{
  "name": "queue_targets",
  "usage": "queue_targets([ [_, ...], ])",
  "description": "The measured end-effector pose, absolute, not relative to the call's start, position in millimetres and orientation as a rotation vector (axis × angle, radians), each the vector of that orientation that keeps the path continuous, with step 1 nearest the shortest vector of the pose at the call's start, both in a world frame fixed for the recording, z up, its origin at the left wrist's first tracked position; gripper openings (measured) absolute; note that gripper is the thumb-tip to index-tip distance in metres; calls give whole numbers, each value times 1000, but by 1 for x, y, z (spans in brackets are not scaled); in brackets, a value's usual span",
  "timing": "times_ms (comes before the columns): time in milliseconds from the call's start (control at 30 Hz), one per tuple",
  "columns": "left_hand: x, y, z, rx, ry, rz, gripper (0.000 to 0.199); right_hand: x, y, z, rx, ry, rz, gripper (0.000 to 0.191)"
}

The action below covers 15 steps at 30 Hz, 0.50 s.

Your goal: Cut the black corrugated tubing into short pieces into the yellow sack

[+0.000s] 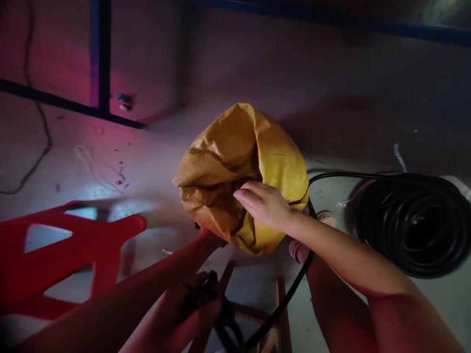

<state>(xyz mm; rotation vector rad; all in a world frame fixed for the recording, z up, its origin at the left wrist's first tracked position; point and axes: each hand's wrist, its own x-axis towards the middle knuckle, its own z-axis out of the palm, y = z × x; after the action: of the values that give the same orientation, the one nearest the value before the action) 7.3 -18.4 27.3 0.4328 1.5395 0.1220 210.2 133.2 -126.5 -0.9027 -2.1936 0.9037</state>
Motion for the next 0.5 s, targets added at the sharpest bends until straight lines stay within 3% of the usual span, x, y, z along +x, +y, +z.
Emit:
queue_targets([
  [200,19,-9,26,467,1490,250,41,184,129,-147,-1291,-1854,1214,6],
  [267,25,0,32,479,1424,273,40,184,135,-142,-1415,-1734,1311,11],
  [400,43,7,45,468,1367,408,36,200,153,-100,-1608,-1398,1361,38],
  [500,59,0,50,399,1340,490,34,225,153,-46,-1582,-1412,1499,40],
])
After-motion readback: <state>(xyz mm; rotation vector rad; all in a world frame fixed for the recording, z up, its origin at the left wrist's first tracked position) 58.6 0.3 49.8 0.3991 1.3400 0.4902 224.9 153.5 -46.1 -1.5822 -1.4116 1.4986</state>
